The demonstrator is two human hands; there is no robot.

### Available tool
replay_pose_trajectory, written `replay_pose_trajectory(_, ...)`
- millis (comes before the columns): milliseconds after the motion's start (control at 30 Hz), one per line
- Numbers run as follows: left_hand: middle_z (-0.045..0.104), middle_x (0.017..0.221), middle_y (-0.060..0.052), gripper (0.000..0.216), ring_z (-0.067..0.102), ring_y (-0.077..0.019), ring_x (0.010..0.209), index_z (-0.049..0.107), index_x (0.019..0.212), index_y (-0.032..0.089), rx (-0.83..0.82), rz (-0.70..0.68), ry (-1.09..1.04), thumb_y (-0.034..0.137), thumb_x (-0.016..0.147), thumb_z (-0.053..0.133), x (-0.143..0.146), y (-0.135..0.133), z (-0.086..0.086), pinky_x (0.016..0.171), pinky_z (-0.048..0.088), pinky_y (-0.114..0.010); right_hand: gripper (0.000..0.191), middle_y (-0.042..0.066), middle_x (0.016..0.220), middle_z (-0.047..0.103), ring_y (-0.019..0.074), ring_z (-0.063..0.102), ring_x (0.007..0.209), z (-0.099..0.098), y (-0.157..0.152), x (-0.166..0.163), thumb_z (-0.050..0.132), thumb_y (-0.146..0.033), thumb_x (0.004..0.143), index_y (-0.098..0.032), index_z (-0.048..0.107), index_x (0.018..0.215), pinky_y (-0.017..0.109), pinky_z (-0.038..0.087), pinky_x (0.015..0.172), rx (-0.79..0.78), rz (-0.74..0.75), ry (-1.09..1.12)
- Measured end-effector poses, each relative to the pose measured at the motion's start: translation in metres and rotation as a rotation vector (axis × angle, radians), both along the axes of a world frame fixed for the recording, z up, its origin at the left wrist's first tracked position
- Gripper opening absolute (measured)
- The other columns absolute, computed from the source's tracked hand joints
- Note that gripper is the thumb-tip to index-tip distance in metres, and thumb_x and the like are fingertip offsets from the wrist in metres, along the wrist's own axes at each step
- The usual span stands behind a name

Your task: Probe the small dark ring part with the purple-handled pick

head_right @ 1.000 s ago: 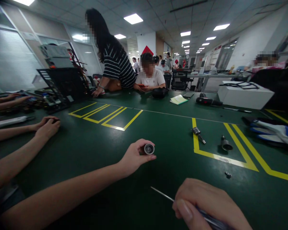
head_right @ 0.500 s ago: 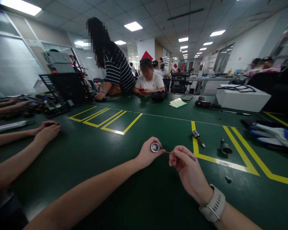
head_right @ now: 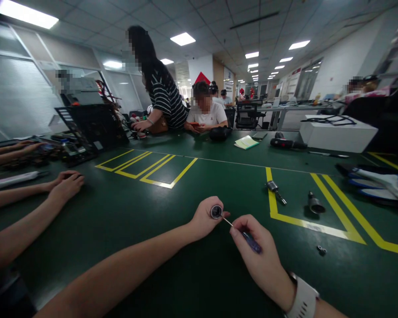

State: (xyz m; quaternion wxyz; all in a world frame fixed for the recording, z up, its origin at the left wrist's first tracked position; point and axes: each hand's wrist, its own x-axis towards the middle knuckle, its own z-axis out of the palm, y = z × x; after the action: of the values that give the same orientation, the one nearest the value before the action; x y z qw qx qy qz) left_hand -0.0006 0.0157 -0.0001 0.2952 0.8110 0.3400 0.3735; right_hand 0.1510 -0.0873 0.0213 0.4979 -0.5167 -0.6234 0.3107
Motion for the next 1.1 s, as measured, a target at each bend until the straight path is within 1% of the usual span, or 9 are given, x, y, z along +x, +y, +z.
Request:
replay_pose_trajectory(67, 0.047, 0.066, 0.003, 0.023, 0.045, -0.0113, 0.063, 0.048, 0.063, 0.017, 0.051, 0.006, 0.060, 0.024, 0.075, 0.066, 0.000, 0.000, 0.002, 0.062, 0.038, -0.025, 0.016, 0.001, 0.071, 0.063, 0.0182, 0.059, 0.065, 0.003, -0.002, -0.001, 0.057, -0.034, 0.082, -0.020, 0.063, 0.076, 0.030, 0.046, 0.057, 0.031, -0.004, -0.049)
replay_pose_trajectory(167, 0.048, 0.066, 0.003, 0.023, 0.046, -0.0116, 0.063, 0.047, 0.062, 0.017, 0.084, -0.010, 0.084, 0.023, 0.076, 0.064, -0.001, -0.001, 0.003, 0.063, 0.038, -0.025, 0.015, 0.001, 0.070, 0.063, 0.0187, 0.059, 0.066, 0.005, -0.001, -0.001, 0.058, -0.033, 0.081, -0.020, 0.063, 0.075, 0.030, 0.046, 0.057, -0.033, -0.004, 0.014)
replay_pose_trajectory(367, 0.048, 0.066, 0.002, 0.022, 0.045, -0.0111, 0.061, 0.049, 0.064, 0.017, 0.037, -0.034, 0.040, 0.028, 0.076, 0.064, -0.002, -0.004, 0.004, 0.060, 0.038, -0.024, 0.014, 0.004, 0.070, 0.063, 0.0184, 0.058, 0.065, 0.001, 0.008, 0.002, 0.061, -0.028, 0.078, -0.018, 0.065, 0.069, 0.032, 0.048, 0.061, -0.169, 0.038, 0.500)
replay_pose_trajectory(433, 0.048, 0.066, 0.002, 0.022, 0.045, -0.0110, 0.061, 0.050, 0.065, 0.017, 0.029, -0.030, 0.044, 0.029, 0.076, 0.064, -0.001, -0.004, 0.004, 0.059, 0.038, -0.024, 0.012, 0.004, 0.070, 0.063, 0.0184, 0.057, 0.065, -0.001, 0.008, 0.001, 0.063, -0.027, 0.077, -0.018, 0.065, 0.069, 0.032, 0.048, 0.060, -0.175, 0.031, 0.578)
replay_pose_trajectory(567, 0.049, 0.067, 0.002, 0.021, 0.045, -0.0114, 0.063, 0.050, 0.066, 0.017, 0.053, -0.001, 0.091, 0.028, 0.078, 0.062, -0.002, -0.003, 0.003, 0.061, 0.038, -0.024, 0.014, 0.003, 0.073, 0.064, 0.0194, 0.058, 0.071, -0.004, 0.004, 0.000, 0.062, -0.032, 0.079, -0.019, 0.065, 0.072, 0.033, 0.047, 0.064, -0.112, -0.004, 0.453)
replay_pose_trajectory(667, 0.049, 0.068, 0.002, 0.020, 0.046, -0.0117, 0.065, 0.049, 0.065, 0.017, 0.101, 0.014, 0.112, 0.025, 0.079, 0.061, -0.002, -0.003, 0.003, 0.064, 0.038, -0.025, 0.018, 0.002, 0.074, 0.063, 0.0202, 0.057, 0.072, -0.004, 0.000, -0.001, 0.060, -0.036, 0.081, -0.020, 0.064, 0.075, 0.033, 0.045, 0.064, -0.124, -0.014, 0.275)
replay_pose_trajectory(733, 0.049, 0.067, 0.002, 0.022, 0.046, -0.0120, 0.064, 0.048, 0.063, 0.017, 0.123, 0.025, 0.133, 0.023, 0.078, 0.062, -0.002, -0.003, 0.002, 0.064, 0.037, -0.026, 0.018, 0.002, 0.073, 0.063, 0.0204, 0.057, 0.072, -0.003, -0.001, -0.002, 0.059, -0.036, 0.080, -0.020, 0.064, 0.074, 0.033, 0.044, 0.063, -0.132, -0.019, 0.245)
replay_pose_trajectory(967, 0.049, 0.066, 0.003, 0.022, 0.046, -0.0119, 0.063, 0.049, 0.064, 0.018, 0.072, 0.004, 0.092, 0.027, 0.077, 0.063, -0.001, -0.003, 0.002, 0.063, 0.037, -0.025, 0.012, 0.003, 0.068, 0.063, 0.0182, 0.056, 0.065, -0.002, 0.006, -0.002, 0.064, -0.028, 0.075, -0.018, 0.066, 0.068, 0.032, 0.046, 0.061, -0.186, 0.002, 0.592)
replay_pose_trajectory(1100, 0.050, 0.067, 0.002, 0.021, 0.047, -0.0124, 0.063, 0.049, 0.064, 0.018, 0.061, 0.001, 0.097, 0.027, 0.077, 0.063, -0.001, -0.002, 0.002, 0.063, 0.038, -0.025, 0.012, 0.004, 0.070, 0.063, 0.0187, 0.057, 0.066, -0.002, 0.007, -0.003, 0.065, -0.029, 0.075, -0.018, 0.066, 0.069, 0.032, 0.047, 0.061, -0.193, -0.009, 0.650)
